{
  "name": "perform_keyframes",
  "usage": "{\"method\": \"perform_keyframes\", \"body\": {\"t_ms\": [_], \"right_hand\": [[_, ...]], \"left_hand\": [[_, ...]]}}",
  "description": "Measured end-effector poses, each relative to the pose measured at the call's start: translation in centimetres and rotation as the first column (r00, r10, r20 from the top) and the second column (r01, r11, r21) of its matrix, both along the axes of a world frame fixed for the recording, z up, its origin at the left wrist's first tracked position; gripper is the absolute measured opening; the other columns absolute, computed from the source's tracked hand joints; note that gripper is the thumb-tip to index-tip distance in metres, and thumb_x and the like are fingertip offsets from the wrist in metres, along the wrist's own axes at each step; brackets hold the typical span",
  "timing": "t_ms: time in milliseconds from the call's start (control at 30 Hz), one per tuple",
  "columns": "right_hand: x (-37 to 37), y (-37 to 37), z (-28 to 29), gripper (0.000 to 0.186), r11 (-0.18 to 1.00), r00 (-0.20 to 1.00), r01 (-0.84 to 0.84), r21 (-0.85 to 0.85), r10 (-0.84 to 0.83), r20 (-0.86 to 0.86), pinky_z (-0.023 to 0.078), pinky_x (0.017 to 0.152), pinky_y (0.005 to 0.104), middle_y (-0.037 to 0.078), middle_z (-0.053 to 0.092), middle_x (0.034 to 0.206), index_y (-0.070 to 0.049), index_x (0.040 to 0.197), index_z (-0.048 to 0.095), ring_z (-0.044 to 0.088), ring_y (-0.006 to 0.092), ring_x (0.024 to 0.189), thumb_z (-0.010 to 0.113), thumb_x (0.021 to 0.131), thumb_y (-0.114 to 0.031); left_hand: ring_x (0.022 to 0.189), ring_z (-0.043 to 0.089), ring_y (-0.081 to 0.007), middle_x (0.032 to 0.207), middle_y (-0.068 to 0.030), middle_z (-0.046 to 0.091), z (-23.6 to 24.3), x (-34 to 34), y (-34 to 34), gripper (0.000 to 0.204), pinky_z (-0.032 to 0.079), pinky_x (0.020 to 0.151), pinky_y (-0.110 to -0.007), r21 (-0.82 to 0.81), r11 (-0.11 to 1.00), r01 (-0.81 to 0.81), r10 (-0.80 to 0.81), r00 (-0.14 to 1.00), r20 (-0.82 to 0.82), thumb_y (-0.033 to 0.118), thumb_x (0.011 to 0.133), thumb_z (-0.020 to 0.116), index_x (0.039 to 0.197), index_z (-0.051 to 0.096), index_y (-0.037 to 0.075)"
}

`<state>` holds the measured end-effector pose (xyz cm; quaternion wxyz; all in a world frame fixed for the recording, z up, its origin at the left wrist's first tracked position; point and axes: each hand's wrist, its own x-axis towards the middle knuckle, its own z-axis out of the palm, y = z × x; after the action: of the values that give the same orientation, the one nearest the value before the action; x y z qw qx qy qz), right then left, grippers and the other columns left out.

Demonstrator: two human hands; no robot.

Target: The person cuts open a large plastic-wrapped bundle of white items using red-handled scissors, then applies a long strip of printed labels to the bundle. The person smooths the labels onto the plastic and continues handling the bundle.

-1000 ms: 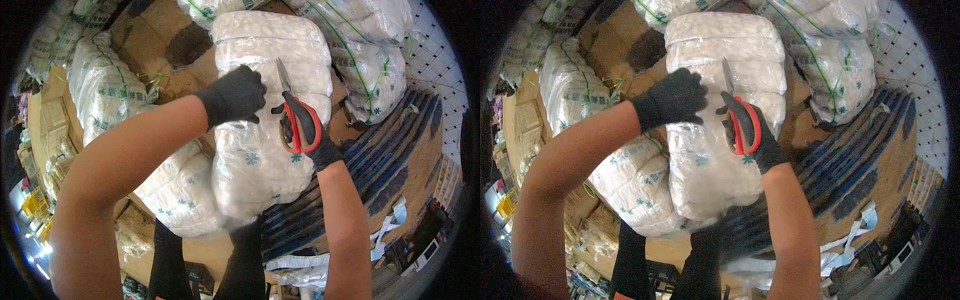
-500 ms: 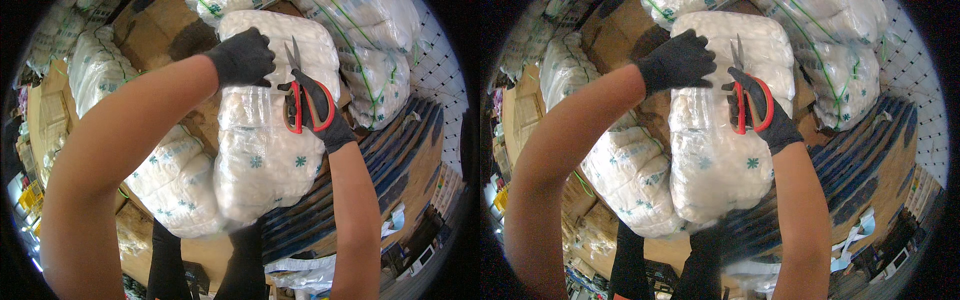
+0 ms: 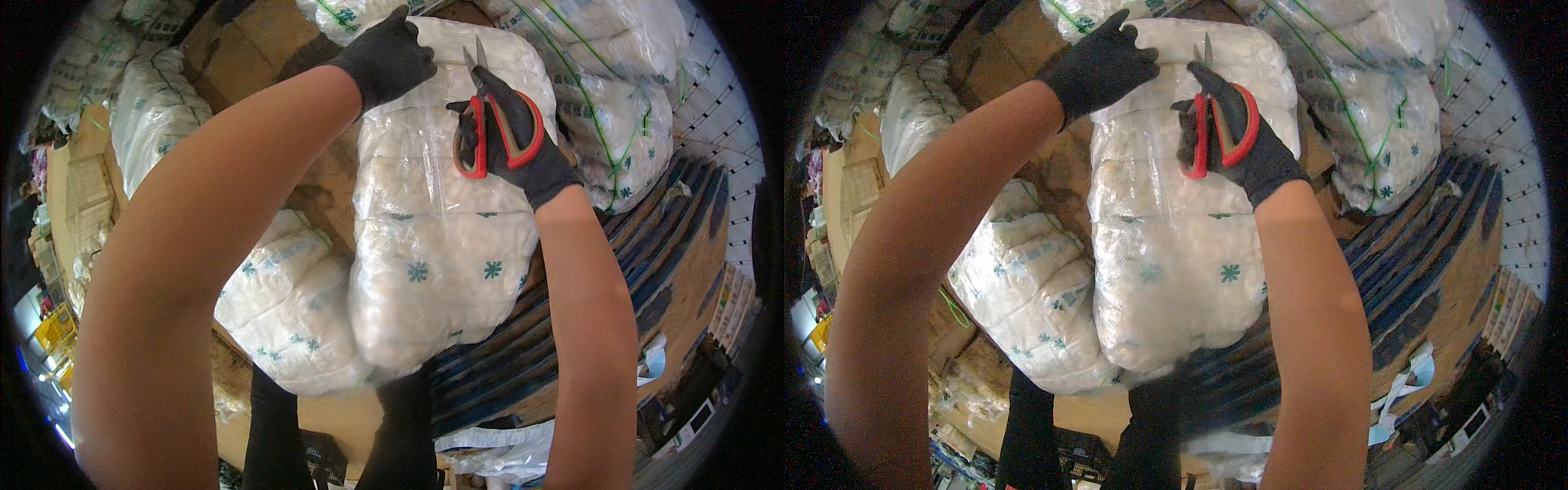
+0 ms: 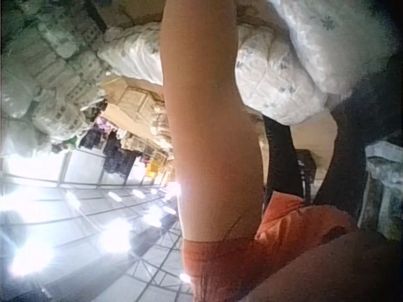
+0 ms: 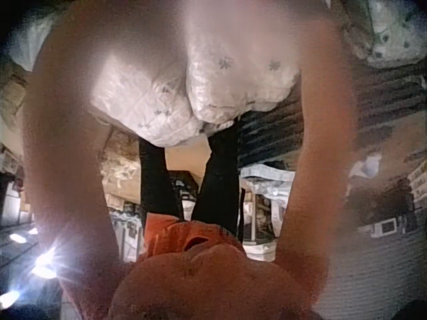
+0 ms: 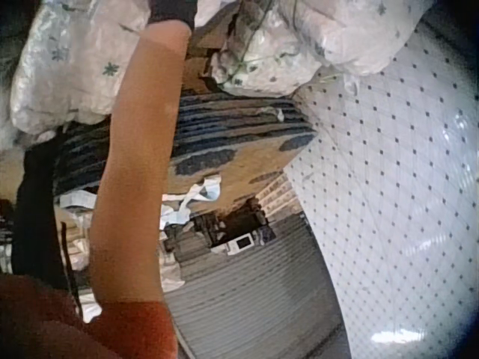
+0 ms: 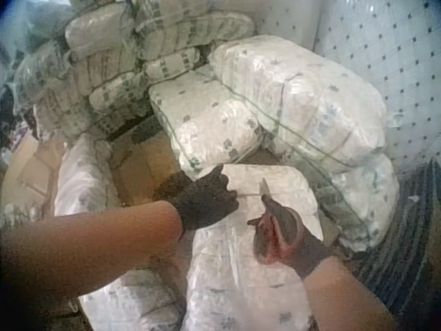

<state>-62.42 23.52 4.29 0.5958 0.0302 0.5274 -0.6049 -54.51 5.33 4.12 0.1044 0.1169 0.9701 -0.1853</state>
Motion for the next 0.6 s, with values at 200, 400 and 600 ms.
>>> {"method": "perform_keyframes", "body": {"t_ms": [200, 400, 600], "right_hand": [[-1.3, -1.7, -0.6, 0.04, 0.998, 0.982, 0.025, -0.059, -0.014, 0.191, 0.044, 0.056, 0.0366, 0.007, 0.052, 0.062, -0.004, 0.076, 0.054, 0.051, 0.0199, 0.057, 0.059, 0.074, -0.044], [-4.4, -3.2, -3.7, 0.031, 0.992, 0.991, 0.094, -0.088, -0.084, 0.107, 0.042, 0.048, 0.0274, 0.004, 0.051, 0.064, -0.011, 0.073, 0.051, 0.049, 0.0157, 0.054, 0.062, 0.074, -0.039], [-3.0, -0.6, 1.2, 0.03, 0.906, 0.637, -0.421, 0.043, 0.329, -0.697, 0.043, 0.057, 0.0254, 0.002, 0.054, 0.072, -0.018, 0.116, 0.051, 0.049, 0.009, 0.063, 0.043, 0.088, -0.024]], "left_hand": [[0.08, 0.051, -0.0325, 0.077, -0.0147, 0.058, -1.8, -2.9, -1.1, 0.024, 0.018, 0.098, -0.054, 0.264, 0.963, -0.052, 0.1, 0.98, -0.173, 0.021, 0.079, 0.045, 0.085, 0.061, 0.004], [0.104, 0.046, -0.0364, 0.108, -0.0118, 0.055, -1.9, -3.4, -0.1, 0.03, 0.012, 0.098, -0.059, 0.093, 0.987, -0.131, 0.143, 0.981, -0.135, 0.024, 0.084, 0.037, 0.1, 0.058, 0.01], [0.116, 0.036, -0.0373, 0.124, -0.0025, 0.044, -3.6, -2.9, -0.4, 0.031, 0.011, 0.094, -0.065, 0.064, 0.933, -0.355, 0.357, 0.933, -0.032, 0.023, 0.086, 0.035, 0.11, 0.053, 0.017]]}}
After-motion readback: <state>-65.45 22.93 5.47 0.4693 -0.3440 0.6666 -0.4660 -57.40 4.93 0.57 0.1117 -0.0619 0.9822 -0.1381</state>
